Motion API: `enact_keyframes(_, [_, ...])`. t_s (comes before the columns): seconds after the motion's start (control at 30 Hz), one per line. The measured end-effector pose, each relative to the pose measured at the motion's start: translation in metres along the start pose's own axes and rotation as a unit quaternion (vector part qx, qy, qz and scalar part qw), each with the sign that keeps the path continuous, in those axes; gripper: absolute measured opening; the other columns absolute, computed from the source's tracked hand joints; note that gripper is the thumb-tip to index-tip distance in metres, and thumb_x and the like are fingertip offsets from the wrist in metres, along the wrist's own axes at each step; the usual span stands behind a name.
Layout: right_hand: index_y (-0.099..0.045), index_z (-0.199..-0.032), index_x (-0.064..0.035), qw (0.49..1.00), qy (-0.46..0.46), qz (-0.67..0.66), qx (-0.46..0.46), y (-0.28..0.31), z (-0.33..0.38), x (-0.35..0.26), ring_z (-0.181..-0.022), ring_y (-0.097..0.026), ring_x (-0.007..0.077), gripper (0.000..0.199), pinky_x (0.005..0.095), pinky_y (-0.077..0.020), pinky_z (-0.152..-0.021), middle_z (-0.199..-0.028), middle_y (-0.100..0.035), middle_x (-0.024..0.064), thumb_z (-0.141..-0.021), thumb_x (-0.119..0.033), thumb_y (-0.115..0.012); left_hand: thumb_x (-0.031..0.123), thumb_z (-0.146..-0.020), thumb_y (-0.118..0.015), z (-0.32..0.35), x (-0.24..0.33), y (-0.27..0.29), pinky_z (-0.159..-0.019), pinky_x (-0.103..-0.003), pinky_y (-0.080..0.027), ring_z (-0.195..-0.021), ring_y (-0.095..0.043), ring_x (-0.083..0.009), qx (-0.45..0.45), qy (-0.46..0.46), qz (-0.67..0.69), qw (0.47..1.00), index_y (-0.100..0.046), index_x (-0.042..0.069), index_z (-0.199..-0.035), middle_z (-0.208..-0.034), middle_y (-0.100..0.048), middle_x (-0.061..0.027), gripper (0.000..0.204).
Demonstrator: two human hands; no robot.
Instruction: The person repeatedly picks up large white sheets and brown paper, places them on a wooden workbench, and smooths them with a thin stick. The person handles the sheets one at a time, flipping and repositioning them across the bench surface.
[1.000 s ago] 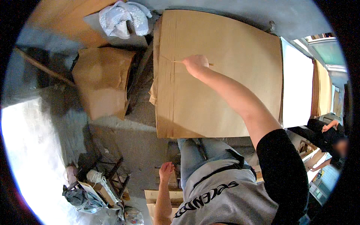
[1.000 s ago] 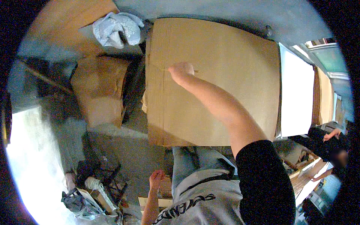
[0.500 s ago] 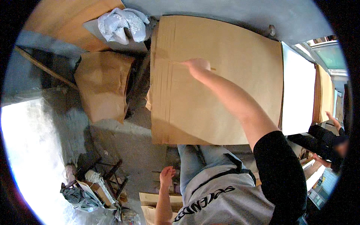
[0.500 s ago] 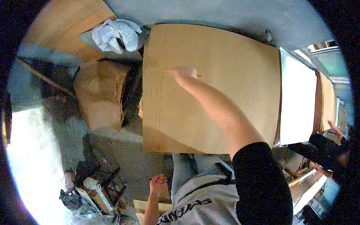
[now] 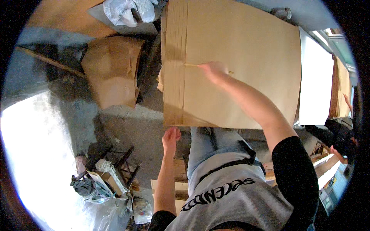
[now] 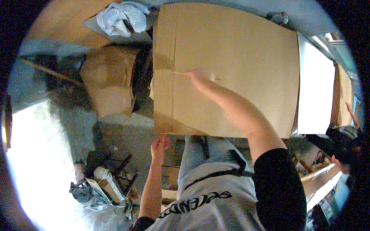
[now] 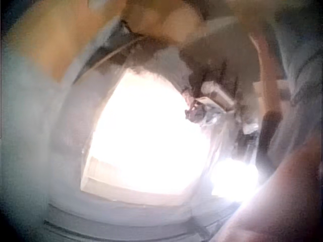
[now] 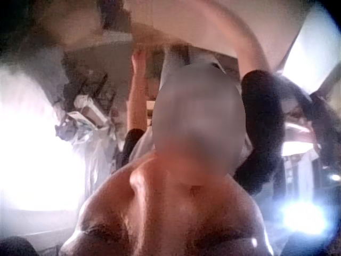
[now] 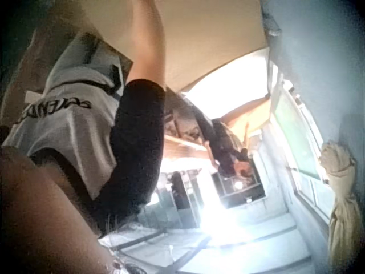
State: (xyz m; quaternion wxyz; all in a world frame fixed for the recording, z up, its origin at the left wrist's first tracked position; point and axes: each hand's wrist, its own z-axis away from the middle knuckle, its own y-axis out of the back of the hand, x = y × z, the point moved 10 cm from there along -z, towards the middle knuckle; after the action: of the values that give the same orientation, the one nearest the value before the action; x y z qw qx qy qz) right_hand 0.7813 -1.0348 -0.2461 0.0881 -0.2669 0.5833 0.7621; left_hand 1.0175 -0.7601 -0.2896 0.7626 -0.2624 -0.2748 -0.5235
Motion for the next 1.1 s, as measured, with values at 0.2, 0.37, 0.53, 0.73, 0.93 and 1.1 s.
enact_keyframes(0.2, [-0.058,-0.105,-0.0241,0.987,-0.096,0.110,-0.065,-0.007,0.029,0.018,-0.066,-0.059,0.0247,0.034,0.0378,-0.0472,-0.056,-0.074,-0.060,0.0119,-0.078,-0.009,-0.046,0.024,-0.082,-0.057,-0.069,0.039,-0.010,-0.069,-0.029,-0.048,-0.075,-0.057,-0.0146,0.001,-0.023,0.011,1.000,-0.055,0.005,-0.096,-0.084,-0.059,-0.0052,0.023])
enact_keyframes(0.37, [-0.058,-0.104,-0.0269,0.989,-0.107,0.083,-0.063,-0.028,0.042,-0.030,-0.067,-0.059,0.0268,0.033,0.0393,-0.0471,-0.054,-0.077,-0.061,0.0095,-0.078,-0.012,-0.045,0.024,-0.082,-0.056,-0.113,0.048,-0.040,-0.073,-0.030,-0.047,-0.079,-0.056,-0.0151,-0.050,-0.040,0.029,0.998,-0.053,0.005,-0.100,-0.088,-0.058,-0.0054,0.027])
enact_keyframes(0.53, [-0.058,-0.104,-0.0267,0.984,-0.129,0.112,-0.057,-0.027,0.063,-0.014,-0.069,-0.060,0.0262,0.032,0.0393,-0.0474,-0.056,-0.080,-0.061,0.0096,-0.078,-0.013,-0.045,0.027,-0.082,-0.056,-0.128,0.051,-0.035,-0.072,-0.031,-0.048,-0.084,-0.055,-0.0140,-0.057,-0.014,-0.025,0.998,-0.051,0.007,-0.103,-0.093,-0.056,-0.0053,0.030])
enact_keyframes(0.73, [-0.058,-0.104,-0.0271,0.977,-0.191,0.073,-0.062,-0.027,0.069,-0.030,-0.070,-0.059,0.0255,0.031,0.0380,-0.0474,-0.058,-0.082,-0.061,0.0100,-0.079,-0.014,-0.045,0.027,-0.082,-0.055,-0.131,0.041,-0.038,-0.072,-0.033,-0.049,-0.088,-0.053,-0.0159,-0.074,0.031,-0.037,0.996,-0.050,0.007,-0.103,-0.097,-0.054,-0.0052,0.029])
enact_keyframes(0.93, [-0.057,-0.107,-0.0217,0.974,-0.200,-0.107,-0.019,-0.027,0.092,0.011,-0.059,-0.054,0.0180,0.028,0.0310,-0.0426,-0.052,-0.072,-0.059,0.0088,-0.081,-0.015,-0.048,0.026,-0.083,-0.054,-0.135,0.043,-0.044,-0.074,-0.034,-0.048,-0.091,-0.053,-0.0161,-0.091,-0.003,-0.091,0.992,-0.049,0.008,-0.105,-0.099,-0.054,-0.0050,0.030])
enact_keyframes(1.1, [-0.055,-0.108,-0.0127,0.942,-0.237,-0.218,0.092,0.007,0.132,0.046,-0.053,-0.045,0.0094,0.027,0.0252,-0.0384,-0.050,-0.060,-0.051,0.0044,-0.083,-0.021,-0.052,0.029,-0.084,-0.052,-0.113,0.038,-0.062,-0.065,-0.024,-0.045,-0.087,-0.052,-0.0089,-0.161,0.054,-0.103,0.980,-0.047,0.008,-0.109,-0.102,-0.052,-0.0016,0.033])
